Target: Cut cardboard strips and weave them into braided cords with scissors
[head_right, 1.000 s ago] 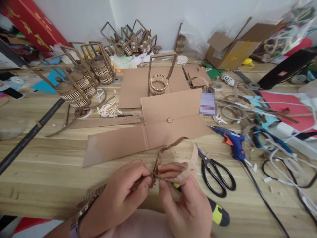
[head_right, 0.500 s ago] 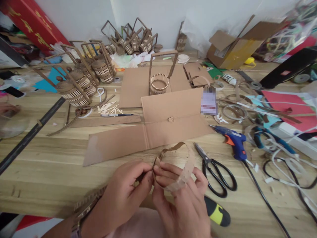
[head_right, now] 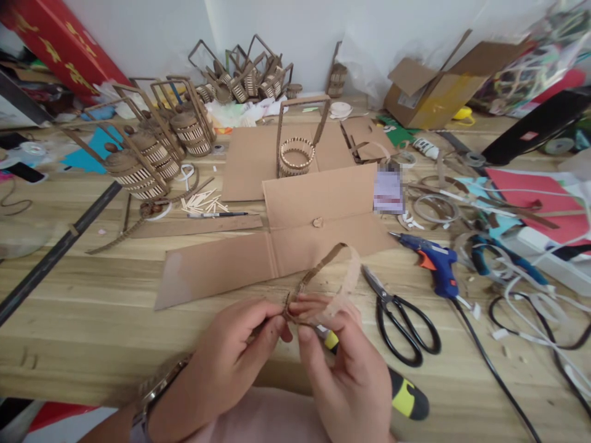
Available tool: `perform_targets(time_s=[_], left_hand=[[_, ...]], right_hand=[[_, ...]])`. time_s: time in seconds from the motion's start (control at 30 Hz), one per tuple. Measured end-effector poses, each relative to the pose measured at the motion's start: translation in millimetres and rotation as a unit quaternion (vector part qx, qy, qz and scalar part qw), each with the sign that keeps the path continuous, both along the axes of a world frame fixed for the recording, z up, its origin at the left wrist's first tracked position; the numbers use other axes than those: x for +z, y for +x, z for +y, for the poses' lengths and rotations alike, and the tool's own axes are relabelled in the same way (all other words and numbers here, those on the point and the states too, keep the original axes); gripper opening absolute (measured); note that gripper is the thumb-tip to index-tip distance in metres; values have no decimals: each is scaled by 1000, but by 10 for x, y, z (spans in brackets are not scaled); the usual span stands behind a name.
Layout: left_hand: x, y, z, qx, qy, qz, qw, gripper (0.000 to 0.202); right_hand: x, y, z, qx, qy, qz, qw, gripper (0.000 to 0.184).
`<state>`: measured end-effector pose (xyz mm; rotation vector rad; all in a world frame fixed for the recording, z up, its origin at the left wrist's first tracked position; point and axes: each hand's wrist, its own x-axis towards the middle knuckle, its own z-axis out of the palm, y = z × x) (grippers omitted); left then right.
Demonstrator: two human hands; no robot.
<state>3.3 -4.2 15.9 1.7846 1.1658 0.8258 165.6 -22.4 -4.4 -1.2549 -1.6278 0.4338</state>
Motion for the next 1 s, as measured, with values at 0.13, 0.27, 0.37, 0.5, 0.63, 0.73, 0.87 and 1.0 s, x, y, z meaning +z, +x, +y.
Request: perform_targets(time_s=[0.13, 0.27, 0.37, 0.5, 0.63, 0.73, 0.87, 1.0], left_hand=[[6, -27, 60, 36, -108, -25, 993, 30], [-83, -72, 186, 59, -315, -155, 934, 30], [-149, -82, 263, 64, -394, -234, 887, 27], [-161, -67, 293, 56, -426, -275, 860, 25], [-150, -58, 298, 49, -439, -278, 853, 27], [-156, -54, 303, 50, -443, -280, 850, 27], [-165, -32, 295, 56, -434, -278, 855, 27], [-163, -9, 283, 65, -422, -257, 867, 28]], right_hand=[[-15, 186, 44, 0, 11, -135, 991, 13], [-211, 757, 107, -37, -19, -321, 946, 31], [-506, 1330, 96, -92, -89, -421, 898, 47], [-800, 1781, 48, -93, -165, -394, 900, 42], [-765, 1691, 10, -154, -169, -299, 926, 47], [-554, 1485, -36, -122, -153, -215, 957, 52], [-192, 1151, -82, 44, -101, -248, 963, 56], [34, 801, -71, 129, -86, -265, 952, 62]])
